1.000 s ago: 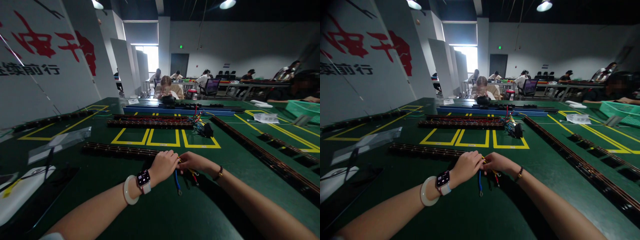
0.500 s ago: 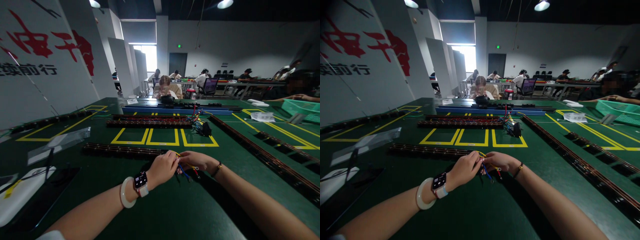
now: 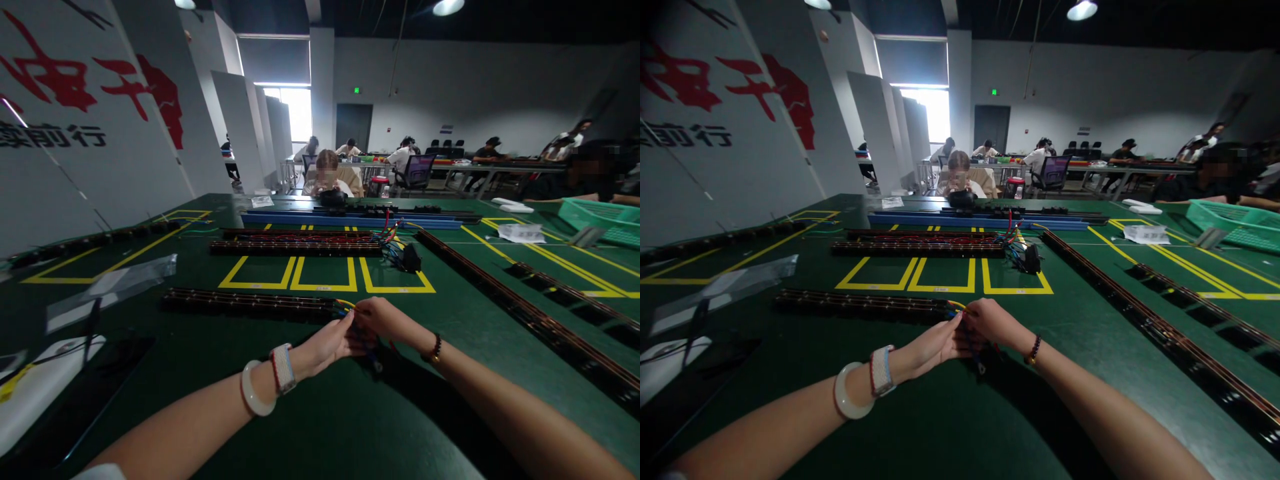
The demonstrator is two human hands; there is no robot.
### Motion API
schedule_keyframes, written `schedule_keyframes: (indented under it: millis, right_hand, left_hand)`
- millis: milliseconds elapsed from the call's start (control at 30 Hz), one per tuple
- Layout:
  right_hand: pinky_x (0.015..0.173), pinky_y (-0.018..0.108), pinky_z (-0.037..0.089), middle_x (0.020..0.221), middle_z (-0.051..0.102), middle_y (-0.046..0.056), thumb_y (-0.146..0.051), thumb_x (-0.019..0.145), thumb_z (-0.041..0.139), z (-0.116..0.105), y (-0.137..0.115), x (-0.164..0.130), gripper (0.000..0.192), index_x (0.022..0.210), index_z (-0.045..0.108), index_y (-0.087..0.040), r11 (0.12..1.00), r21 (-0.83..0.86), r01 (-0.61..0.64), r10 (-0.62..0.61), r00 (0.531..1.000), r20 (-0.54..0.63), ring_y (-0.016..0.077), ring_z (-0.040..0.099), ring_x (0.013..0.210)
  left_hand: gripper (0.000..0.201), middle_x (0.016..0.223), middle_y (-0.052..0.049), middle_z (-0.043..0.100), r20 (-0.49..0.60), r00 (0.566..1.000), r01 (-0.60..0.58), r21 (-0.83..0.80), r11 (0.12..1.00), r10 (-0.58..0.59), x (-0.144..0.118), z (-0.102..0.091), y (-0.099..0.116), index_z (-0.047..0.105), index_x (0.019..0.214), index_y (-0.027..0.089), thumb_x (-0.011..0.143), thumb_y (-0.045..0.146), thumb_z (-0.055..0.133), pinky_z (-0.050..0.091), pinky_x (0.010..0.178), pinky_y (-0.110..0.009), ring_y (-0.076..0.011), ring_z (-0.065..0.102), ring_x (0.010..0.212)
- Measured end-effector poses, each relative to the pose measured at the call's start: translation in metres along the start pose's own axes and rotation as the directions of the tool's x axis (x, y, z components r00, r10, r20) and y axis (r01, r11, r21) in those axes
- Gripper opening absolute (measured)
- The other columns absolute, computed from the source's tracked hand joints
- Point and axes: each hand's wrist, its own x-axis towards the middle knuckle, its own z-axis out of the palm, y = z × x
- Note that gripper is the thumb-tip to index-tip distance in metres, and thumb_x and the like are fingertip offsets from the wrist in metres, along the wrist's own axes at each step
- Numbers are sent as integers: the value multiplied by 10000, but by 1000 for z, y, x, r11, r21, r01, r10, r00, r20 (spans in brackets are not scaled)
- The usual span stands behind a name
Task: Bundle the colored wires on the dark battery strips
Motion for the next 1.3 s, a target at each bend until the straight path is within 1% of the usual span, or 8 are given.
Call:
schedule_keyframes:
  millis: [133, 300, 533, 700, 800, 1000, 1133, 1300]
  right_hand:
    - [573, 223, 368, 763, 646, 70, -144, 876, 418, 8, -15, -6, 249, 767, 641, -132, 963, -269, -13, -10, 996, -84, 131, 545, 625]
    - [789, 319, 429, 959, 613, 150, -117, 866, 451, 28, -23, -10, 212, 917, 656, -107, 751, -660, 29, -169, 974, -150, 223, 554, 879]
    - [766, 378, 454, 970, 623, 172, -149, 863, 471, 30, -22, -16, 226, 934, 675, -82, 599, -779, 186, -307, 952, -8, 264, 538, 905]
    - [664, 292, 445, 822, 655, 115, -134, 856, 485, 13, -19, -19, 199, 857, 684, -120, 658, -707, 259, -251, 961, 119, 200, 585, 762]
    - [535, 240, 391, 748, 664, 93, -211, 898, 460, 1, -21, -22, 255, 806, 687, -141, 782, -603, 160, -121, 987, 105, 153, 580, 621]
    - [446, 186, 376, 604, 636, 58, -381, 933, 397, -26, -15, -23, 425, 720, 658, -123, 997, -78, -1, 26, 948, 318, 98, 543, 481]
    - [503, 201, 473, 629, 640, 50, -468, 915, 416, -35, 6, -14, 450, 768, 637, -104, 967, 230, -109, -19, 870, 492, 102, 579, 506]
    - [497, 212, 481, 631, 638, 52, -509, 868, 487, -37, 19, -8, 441, 759, 620, -103, 953, 266, -145, -1, 877, 480, 124, 604, 527]
  left_hand:
    - [181, 1005, -116, 650, -76, 996, -61, -144, 988, 50, 7, -4, -7, 549, 982, 123, 937, 233, 413, 406, 962, -378, -176, 621, 943]
    - [147, 898, -87, 650, -105, 995, -26, -289, 957, -4, 11, -5, -8, 573, 880, 117, 904, 178, 441, 424, 905, -321, -142, 613, 833]
    - [208, 862, -94, 655, -48, 998, 29, -321, 947, -47, 9, -3, -4, 596, 901, 100, 899, 183, 405, 428, 874, -308, -159, 615, 867]
    - [155, 886, -99, 660, -4, 1000, -29, -269, 963, 29, 12, -7, -9, 604, 923, 101, 876, 184, 482, 442, 858, -325, -174, 620, 875]
    - [115, 902, -98, 661, -3, 998, -58, -211, 976, 59, 12, -7, -10, 603, 904, 108, 869, 172, 514, 445, 861, -336, -173, 624, 862]
    - [171, 891, -106, 663, -31, 998, -64, -169, 984, 60, 9, -3, -8, 586, 871, 111, 908, 247, 489, 444, 888, -362, -177, 636, 854]
    - [162, 915, -118, 662, -33, 999, -37, -126, 991, 33, 7, -1, -4, 564, 906, 109, 923, 228, 456, 445, 903, -363, -170, 641, 871]
    - [166, 941, -144, 657, -44, 999, -14, -116, 993, 9, 6, -2, -2, 544, 952, 95, 927, 220, 439, 445, 913, -388, -179, 650, 864]
